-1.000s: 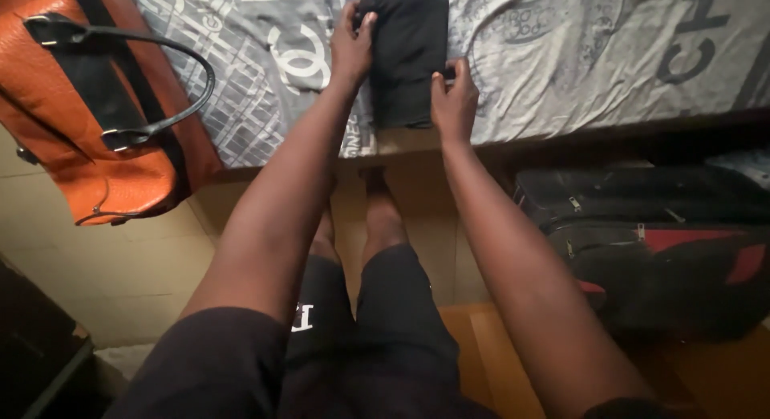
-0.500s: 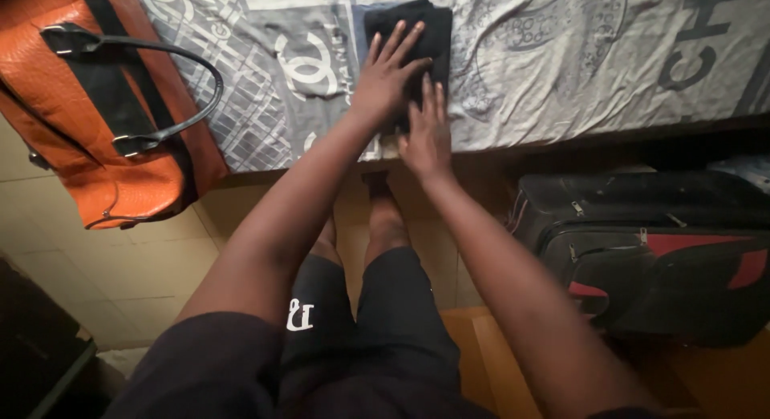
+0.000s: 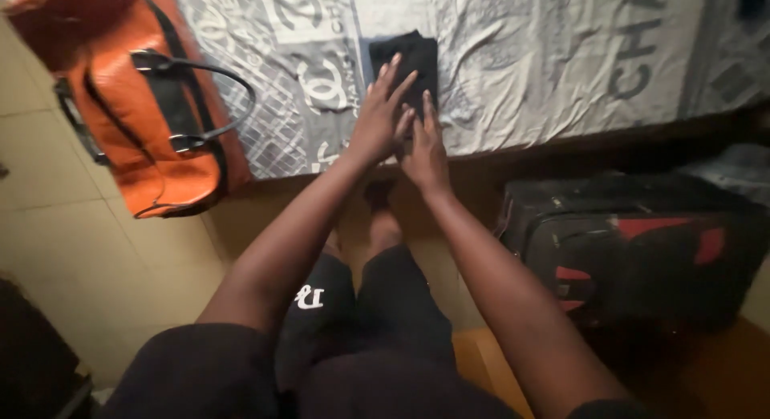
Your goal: The person removes folded clothes from an orange duffel bag and places them on a bed. Items include dark pants, a white shirt, a blue shirt, and a green shirt, handled one at a time.
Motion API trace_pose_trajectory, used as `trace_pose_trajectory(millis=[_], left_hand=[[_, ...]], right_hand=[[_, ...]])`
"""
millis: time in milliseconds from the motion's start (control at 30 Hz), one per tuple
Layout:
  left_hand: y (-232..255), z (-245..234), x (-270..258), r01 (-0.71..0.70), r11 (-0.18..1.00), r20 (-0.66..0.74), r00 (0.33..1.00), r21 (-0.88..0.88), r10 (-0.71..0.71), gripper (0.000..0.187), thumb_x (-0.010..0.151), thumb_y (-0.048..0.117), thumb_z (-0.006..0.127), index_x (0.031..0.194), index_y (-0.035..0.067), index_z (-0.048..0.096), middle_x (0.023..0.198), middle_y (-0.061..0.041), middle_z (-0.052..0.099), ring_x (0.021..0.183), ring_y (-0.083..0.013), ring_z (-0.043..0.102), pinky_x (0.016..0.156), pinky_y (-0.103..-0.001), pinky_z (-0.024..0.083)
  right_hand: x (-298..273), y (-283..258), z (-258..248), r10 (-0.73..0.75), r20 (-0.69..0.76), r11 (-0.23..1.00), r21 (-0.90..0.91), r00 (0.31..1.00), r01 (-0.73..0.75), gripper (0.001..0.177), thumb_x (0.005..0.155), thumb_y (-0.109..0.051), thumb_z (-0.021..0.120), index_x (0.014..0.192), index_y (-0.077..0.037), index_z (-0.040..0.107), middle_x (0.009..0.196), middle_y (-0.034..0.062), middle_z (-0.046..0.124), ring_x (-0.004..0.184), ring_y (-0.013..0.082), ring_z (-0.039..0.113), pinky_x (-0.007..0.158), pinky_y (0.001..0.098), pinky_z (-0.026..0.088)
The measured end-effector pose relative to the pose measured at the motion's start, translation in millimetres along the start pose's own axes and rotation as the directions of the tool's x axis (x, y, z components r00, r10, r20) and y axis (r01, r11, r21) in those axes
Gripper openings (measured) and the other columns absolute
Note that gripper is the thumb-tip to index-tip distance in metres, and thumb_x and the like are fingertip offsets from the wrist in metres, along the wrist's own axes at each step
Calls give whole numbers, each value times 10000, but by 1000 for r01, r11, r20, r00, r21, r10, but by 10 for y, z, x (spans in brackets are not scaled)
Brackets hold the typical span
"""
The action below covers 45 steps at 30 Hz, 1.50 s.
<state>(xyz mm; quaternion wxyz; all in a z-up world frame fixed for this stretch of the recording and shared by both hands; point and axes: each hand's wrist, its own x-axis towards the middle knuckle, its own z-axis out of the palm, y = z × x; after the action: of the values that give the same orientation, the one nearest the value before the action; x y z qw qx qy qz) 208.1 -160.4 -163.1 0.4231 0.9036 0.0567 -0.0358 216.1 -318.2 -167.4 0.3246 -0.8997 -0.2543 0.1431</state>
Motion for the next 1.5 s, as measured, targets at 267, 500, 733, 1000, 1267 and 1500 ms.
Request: trace_pose_trajectory(millis=[267, 500, 733, 1000, 1267, 1500], left_hand=[[-130, -131, -1028, 48, 858, -219, 958, -511, -184, 459, 1030, 180, 678, 1456, 71, 549, 1645, -218, 388, 1493, -376, 444, 1157, -435, 429], [696, -1238, -1723, 42, 839, -313, 917, -543, -248, 413, 1014, 183, 643, 1412, 93, 583, 1500, -129, 578, 1383, -256, 560, 1075, -382, 507], [718, -1792, -2475, -48, 806, -453, 846, -590, -281, 312, 1000, 192, 648, 1296, 98, 670, 1530, -118, 559, 1398, -256, 563, 1083, -400, 505], [512, -2201, -3617, -82, 807, -511, 810, -584, -287, 325, 985, 208, 654, 1283, 80, 667, 1537, -123, 530, 1413, -261, 528, 1109, -390, 466], [175, -2551, -4423, -76, 794, -527, 785, -603, -325, 353, 982, 215, 678, 1298, 58, 660, 1462, -112, 611, 1296, -213, 612, 1064, -343, 495], [-73, -2756, -4481, -89, 812, -518, 808, -577, -280, 344, 979, 212, 673, 1280, 46, 672, 1499, -106, 582, 1328, -211, 604, 1075, -346, 486]], right_hand=[[-65, -921, -792, -5, 76, 933, 359, 997, -23, 526, 890, -102, 766, 1385, -99, 589, 1605, 168, 422, 1300, 333, 601, 938, 387, 586], [-218, -1801, -1154, -287, 207, 899, 397, 935, 188, 430, 906, -92, 715, 1326, -85, 622, 1483, 141, 555, 1065, 275, 724, 862, 347, 622], [-485, -2585, -1034, -413, 279, 887, 340, 867, 314, 372, 926, -117, 704, 1291, -73, 644, 1429, 155, 582, 1072, 275, 701, 824, 347, 620], [-970, -3430, -447, -520, 268, 845, 300, 811, 443, 386, 909, -104, 706, 1290, -69, 655, 1461, 155, 569, 1049, 282, 701, 849, 361, 604], [-1412, -4027, -45, -486, 252, 842, 391, 837, 371, 349, 949, -84, 684, 1294, -55, 643, 1458, 176, 549, 1103, 281, 709, 836, 358, 636], [-1348, -4077, 203, -404, 252, 873, 394, 879, 288, 332, 947, -108, 679, 1273, -57, 649, 1447, 163, 553, 1078, 263, 721, 803, 344, 649]])
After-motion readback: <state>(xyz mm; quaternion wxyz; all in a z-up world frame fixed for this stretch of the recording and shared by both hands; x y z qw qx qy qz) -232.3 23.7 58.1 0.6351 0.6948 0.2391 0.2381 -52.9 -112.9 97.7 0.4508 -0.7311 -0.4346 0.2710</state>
